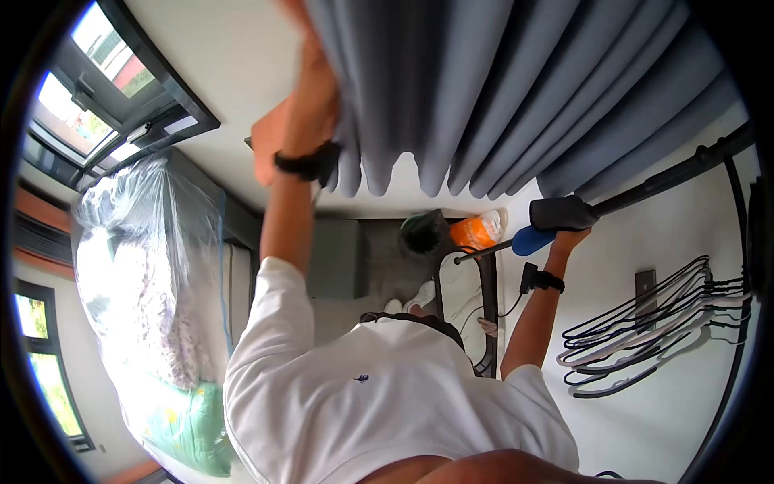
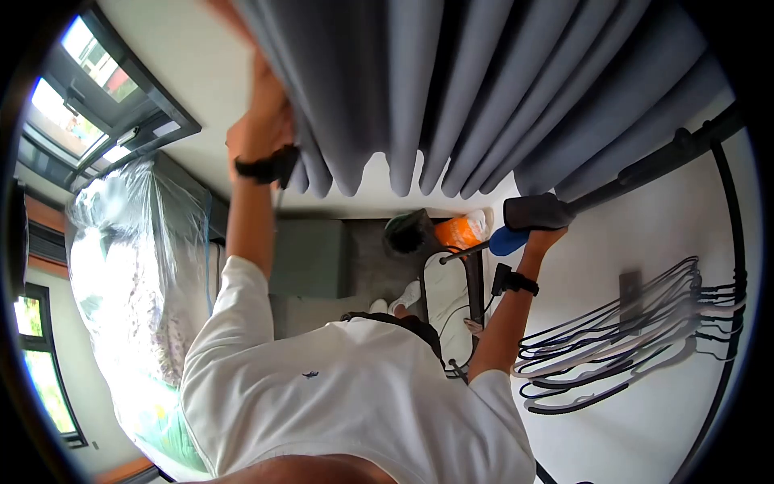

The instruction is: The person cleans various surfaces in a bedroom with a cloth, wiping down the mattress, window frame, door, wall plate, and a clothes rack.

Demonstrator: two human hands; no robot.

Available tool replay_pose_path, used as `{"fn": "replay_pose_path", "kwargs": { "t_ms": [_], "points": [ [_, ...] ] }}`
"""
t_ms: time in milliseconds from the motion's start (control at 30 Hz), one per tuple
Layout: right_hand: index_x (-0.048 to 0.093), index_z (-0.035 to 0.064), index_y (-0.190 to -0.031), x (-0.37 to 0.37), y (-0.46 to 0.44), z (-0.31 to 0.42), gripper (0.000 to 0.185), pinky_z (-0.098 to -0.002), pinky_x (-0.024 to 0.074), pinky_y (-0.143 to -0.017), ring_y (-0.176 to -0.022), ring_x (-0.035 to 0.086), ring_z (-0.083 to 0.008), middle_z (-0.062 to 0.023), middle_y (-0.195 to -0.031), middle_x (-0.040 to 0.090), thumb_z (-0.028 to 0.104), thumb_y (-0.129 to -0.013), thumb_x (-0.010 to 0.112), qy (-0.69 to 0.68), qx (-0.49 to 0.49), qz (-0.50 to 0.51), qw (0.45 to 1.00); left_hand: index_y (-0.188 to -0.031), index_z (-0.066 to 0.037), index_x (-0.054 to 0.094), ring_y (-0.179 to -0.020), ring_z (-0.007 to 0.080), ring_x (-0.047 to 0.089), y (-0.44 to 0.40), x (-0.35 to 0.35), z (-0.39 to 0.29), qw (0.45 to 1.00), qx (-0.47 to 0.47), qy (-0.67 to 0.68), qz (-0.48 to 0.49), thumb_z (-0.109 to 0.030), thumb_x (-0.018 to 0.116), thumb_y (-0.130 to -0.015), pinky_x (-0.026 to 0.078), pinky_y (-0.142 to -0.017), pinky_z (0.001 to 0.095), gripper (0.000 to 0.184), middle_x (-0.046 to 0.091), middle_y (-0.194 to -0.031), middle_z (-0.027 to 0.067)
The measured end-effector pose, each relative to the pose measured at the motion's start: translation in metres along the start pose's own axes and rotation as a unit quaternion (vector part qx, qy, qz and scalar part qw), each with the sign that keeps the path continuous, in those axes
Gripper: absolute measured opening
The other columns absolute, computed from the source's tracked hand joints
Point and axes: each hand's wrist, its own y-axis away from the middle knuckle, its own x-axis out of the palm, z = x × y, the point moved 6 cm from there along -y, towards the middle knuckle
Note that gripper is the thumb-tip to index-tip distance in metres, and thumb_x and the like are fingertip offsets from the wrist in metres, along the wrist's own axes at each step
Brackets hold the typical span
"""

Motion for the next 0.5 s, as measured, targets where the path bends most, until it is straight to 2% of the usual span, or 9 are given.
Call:
{"fn": "replay_pose_path", "kwargs": {
  "t_ms": [67, 200, 333, 500],
  "points": [
    [0.061, -0.0031, -0.109, 0.003, -0.001, 0.001, 0.033, -0.0343, 0.05, -0.088, -0.092, 0.064, -0.0194, -0.0116, -0.103, 0.067, 0.018, -0.086, 0.072, -0.007, 0.0, -0.003, 1.0, -0.128, 0.003, 0.05, -0.118, 0.0266, 0.057, -0.03, 0.048, 0.033, 0.994, 0.039, 0.022, 0.105, -0.017, 0.049, -0.098, 0.052, -0.094, 0.0383, 0.036, 0.057, -0.128, 0.0222],
    [0.062, -0.0036, -0.111, -0.002, -0.001, -0.005, 0.035, -0.035, 0.0496, -0.089, -0.092, 0.064, -0.0209, -0.0124, -0.104, 0.067, 0.018, -0.085, 0.072, 0.002, -0.027, -0.014, 1.0, -0.132, 0.002, 0.046, -0.12, 0.0276, 0.055, -0.064, 0.171, 0.041, 0.979, 0.081, 0.067, 0.173, -0.02, 0.046, -0.1, 0.05, -0.096, 0.0393, 0.039, 0.053, -0.133, 0.0211],
    [0.061, -0.0048, -0.113, -0.005, 0.001, -0.016, 0.04, -0.0351, 0.0493, -0.089, -0.094, 0.066, -0.023, -0.0146, -0.103, 0.069, 0.019, -0.083, 0.074, 0.004, -0.014, -0.019, 1.0, -0.136, 0.001, 0.043, -0.123, 0.0286, 0.053, -0.081, 0.289, 0.052, 0.961, 0.103, 0.135, 0.218, -0.023, 0.042, -0.101, 0.048, -0.098, 0.0402, 0.043, 0.048, -0.139, 0.02],
    [0.058, -0.0075, -0.119, -0.016, 0.006, -0.04, 0.056, -0.0376, 0.047, -0.093, -0.104, 0.063, -0.0268, -0.0205, -0.115, 0.065, 0.023, -0.077, 0.08, 0.021, -0.007, -0.024, 0.999, -0.142, 0.0, 0.038, -0.126, 0.0298, 0.051, -0.078, 0.426, 0.074, 0.937, 0.12, 0.207, 0.253, -0.027, 0.038, -0.104, 0.046, -0.101, 0.0414, 0.047, 0.042, -0.145, 0.0187]
  ]
}}
